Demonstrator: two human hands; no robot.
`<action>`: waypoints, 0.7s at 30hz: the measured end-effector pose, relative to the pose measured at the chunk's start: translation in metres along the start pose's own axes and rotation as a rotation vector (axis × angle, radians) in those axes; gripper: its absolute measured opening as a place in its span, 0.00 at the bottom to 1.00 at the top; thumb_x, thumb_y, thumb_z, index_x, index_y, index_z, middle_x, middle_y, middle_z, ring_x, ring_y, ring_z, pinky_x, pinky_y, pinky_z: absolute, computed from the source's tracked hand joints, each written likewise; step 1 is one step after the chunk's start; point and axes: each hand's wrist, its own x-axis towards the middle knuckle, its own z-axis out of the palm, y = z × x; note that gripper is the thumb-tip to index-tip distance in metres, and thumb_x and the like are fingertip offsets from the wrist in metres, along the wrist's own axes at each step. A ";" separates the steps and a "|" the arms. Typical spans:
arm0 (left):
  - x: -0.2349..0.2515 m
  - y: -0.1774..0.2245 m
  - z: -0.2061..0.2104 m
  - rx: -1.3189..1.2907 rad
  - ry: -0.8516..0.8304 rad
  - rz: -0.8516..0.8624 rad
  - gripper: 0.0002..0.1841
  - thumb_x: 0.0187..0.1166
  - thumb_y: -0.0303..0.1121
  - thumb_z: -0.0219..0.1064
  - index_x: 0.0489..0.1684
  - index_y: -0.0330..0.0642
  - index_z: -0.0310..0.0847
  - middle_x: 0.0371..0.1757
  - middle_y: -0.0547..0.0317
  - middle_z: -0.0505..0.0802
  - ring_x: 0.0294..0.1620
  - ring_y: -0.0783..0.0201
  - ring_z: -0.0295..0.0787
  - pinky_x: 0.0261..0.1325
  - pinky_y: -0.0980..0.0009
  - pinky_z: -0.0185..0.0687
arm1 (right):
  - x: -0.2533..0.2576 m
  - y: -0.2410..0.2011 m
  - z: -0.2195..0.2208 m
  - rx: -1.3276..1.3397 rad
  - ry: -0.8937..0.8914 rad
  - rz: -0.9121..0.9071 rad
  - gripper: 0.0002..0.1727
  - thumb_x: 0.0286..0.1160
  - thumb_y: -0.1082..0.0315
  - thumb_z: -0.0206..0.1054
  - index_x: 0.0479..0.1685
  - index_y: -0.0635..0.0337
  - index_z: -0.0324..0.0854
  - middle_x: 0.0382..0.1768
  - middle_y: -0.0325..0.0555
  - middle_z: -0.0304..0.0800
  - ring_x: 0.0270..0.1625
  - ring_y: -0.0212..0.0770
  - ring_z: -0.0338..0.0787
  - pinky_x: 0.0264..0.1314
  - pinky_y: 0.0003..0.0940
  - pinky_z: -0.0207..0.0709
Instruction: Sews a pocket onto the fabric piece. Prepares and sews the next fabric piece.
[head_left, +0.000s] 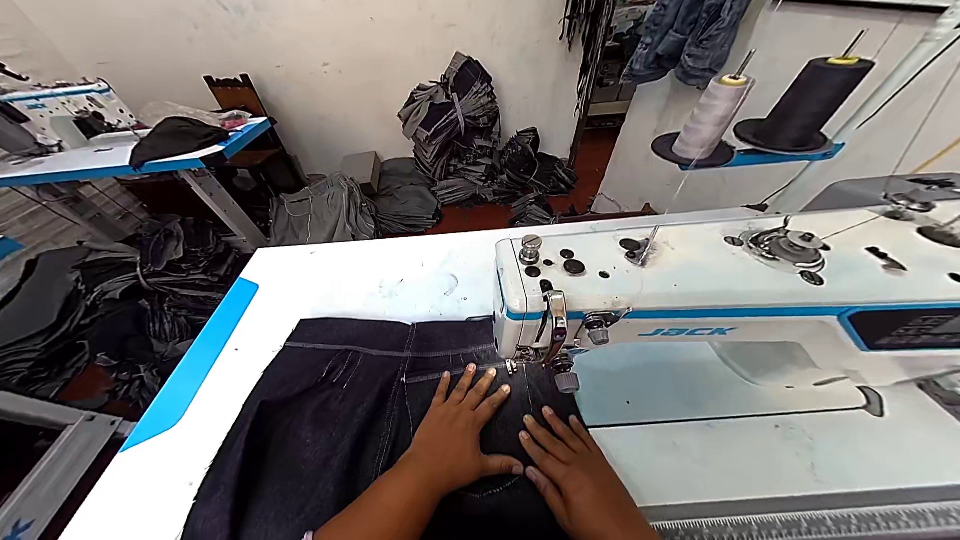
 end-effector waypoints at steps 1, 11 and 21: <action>0.003 -0.001 -0.003 0.004 -0.018 -0.014 0.56 0.67 0.78 0.59 0.97 0.59 0.49 0.98 0.58 0.50 0.99 0.50 0.28 0.92 0.37 0.17 | 0.001 0.006 0.004 -0.008 0.045 -0.025 0.24 0.83 0.56 0.56 0.65 0.58 0.90 0.74 0.47 0.87 0.80 0.63 0.80 0.78 0.72 0.67; 0.040 -0.021 -0.016 0.029 0.126 -0.017 0.50 0.68 0.73 0.67 0.90 0.53 0.65 0.96 0.55 0.59 0.98 0.47 0.37 0.92 0.36 0.25 | 0.045 0.041 -0.003 0.117 0.046 -0.099 0.17 0.78 0.60 0.65 0.51 0.57 0.96 0.65 0.51 0.92 0.74 0.61 0.86 0.77 0.69 0.71; 0.075 -0.037 -0.036 0.046 0.168 -0.039 0.53 0.68 0.74 0.65 0.92 0.49 0.60 0.96 0.52 0.57 0.98 0.47 0.39 0.92 0.36 0.25 | 0.086 0.067 -0.005 0.187 0.045 -0.040 0.13 0.76 0.62 0.70 0.47 0.60 0.96 0.53 0.55 0.97 0.62 0.56 0.93 0.73 0.53 0.77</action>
